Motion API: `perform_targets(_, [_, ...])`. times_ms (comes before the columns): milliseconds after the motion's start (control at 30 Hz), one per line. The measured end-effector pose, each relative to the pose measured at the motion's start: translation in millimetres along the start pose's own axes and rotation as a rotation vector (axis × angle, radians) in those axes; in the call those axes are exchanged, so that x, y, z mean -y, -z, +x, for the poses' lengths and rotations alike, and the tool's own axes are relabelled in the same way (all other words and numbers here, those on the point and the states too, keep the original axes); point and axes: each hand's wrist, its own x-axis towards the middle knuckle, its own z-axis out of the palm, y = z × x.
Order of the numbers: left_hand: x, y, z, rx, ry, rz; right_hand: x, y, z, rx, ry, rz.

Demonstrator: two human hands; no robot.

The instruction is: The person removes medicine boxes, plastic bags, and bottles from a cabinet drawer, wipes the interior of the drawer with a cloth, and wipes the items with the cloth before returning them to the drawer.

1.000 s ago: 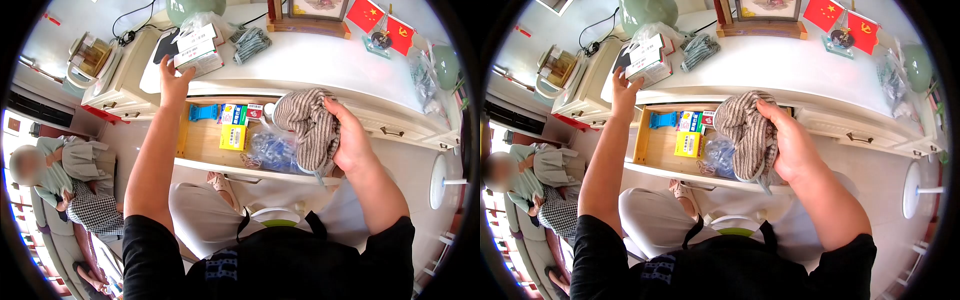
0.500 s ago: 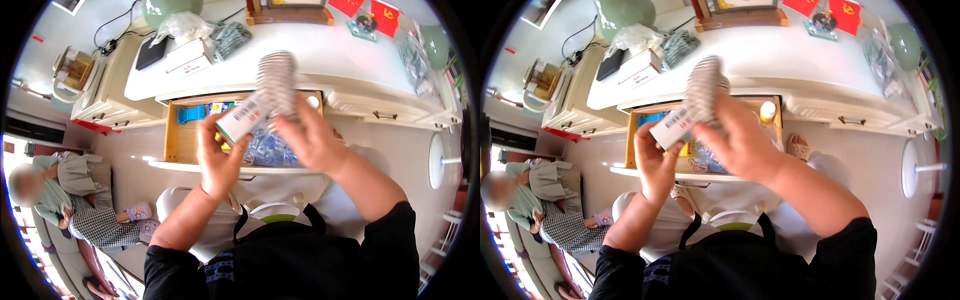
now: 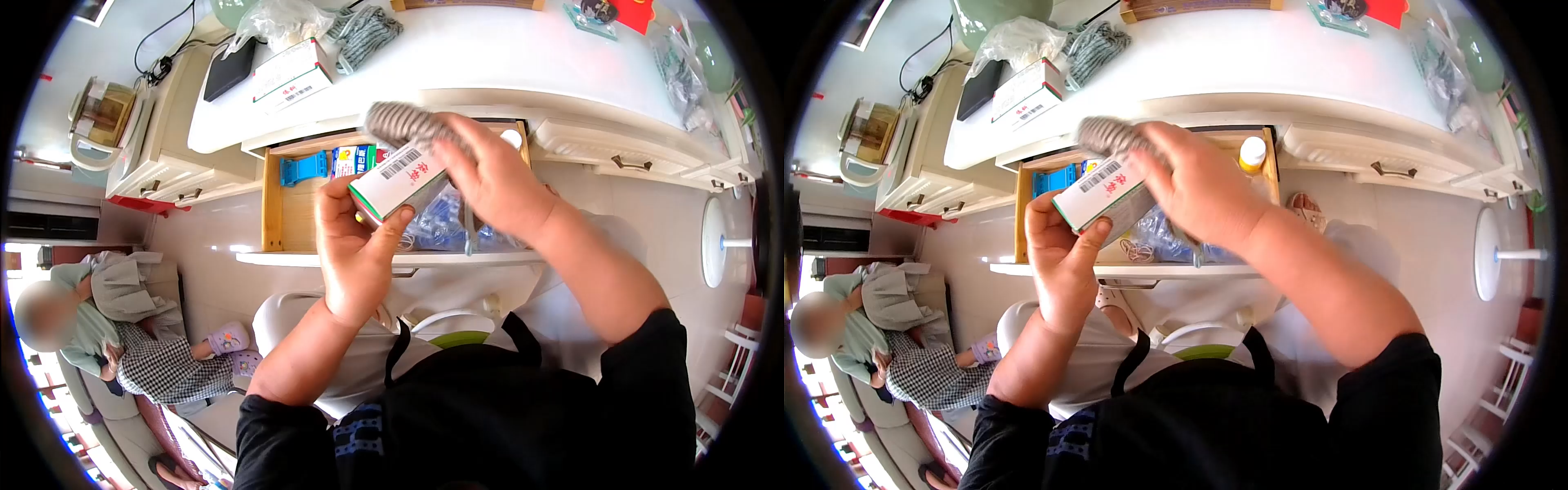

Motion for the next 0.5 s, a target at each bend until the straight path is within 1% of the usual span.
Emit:
perform_targets(33, [-2, 0, 0, 0.003, -0.006, -0.005, 4, 7, 3, 0.081, -0.253, 0.234])
perform_targets(67, [-1, -1, -1, 0.010, -0.011, -0.008, -2, 3, 2, 0.073, -0.249, 0.230])
perform_targets(133, [1, -1, -4, -0.064, -0.069, -0.059, -16, -13, 2, 0.027, -0.588, 1.269])
perform_targets(167, [-3, -2, -2, -0.068, -0.050, -0.128, -13, -15, 0, 0.026, -0.585, 1.271])
perform_targets(233, [-5, -5, 0, -0.051, -0.146, -0.093, 4, -19, -3, -0.019, -0.722, 1.581])
perform_targets(300, [-6, 3, 5, 0.020, -0.051, 0.048, 4, -19, -2, -0.039, -0.738, 1.601])
perform_targets(333, [-7, 7, 11, 0.049, 0.016, 0.186, -1, -17, -1, -0.052, -0.724, 1.482])
perform_targets(367, [-10, 9, 15, 0.059, 0.125, 0.255, -8, -15, 0, -0.065, -0.708, 1.363])
perform_targets(400, [-13, 11, 17, 0.122, 0.130, 0.316, -13, -11, 1, -0.062, -0.601, 1.156])
perform_targets(433, [-15, 11, 18, 0.185, 0.136, 0.378, -15, -10, 0, -0.063, -0.599, 1.154])
perform_targets(467, [-14, 9, 15, 0.208, 0.167, 0.353, -14, -9, -2, -0.058, -0.428, 0.874])
perform_targets(500, [-12, 3, 14, 0.220, 0.188, 0.284, -10, -13, -6, -0.028, -0.340, 0.781])
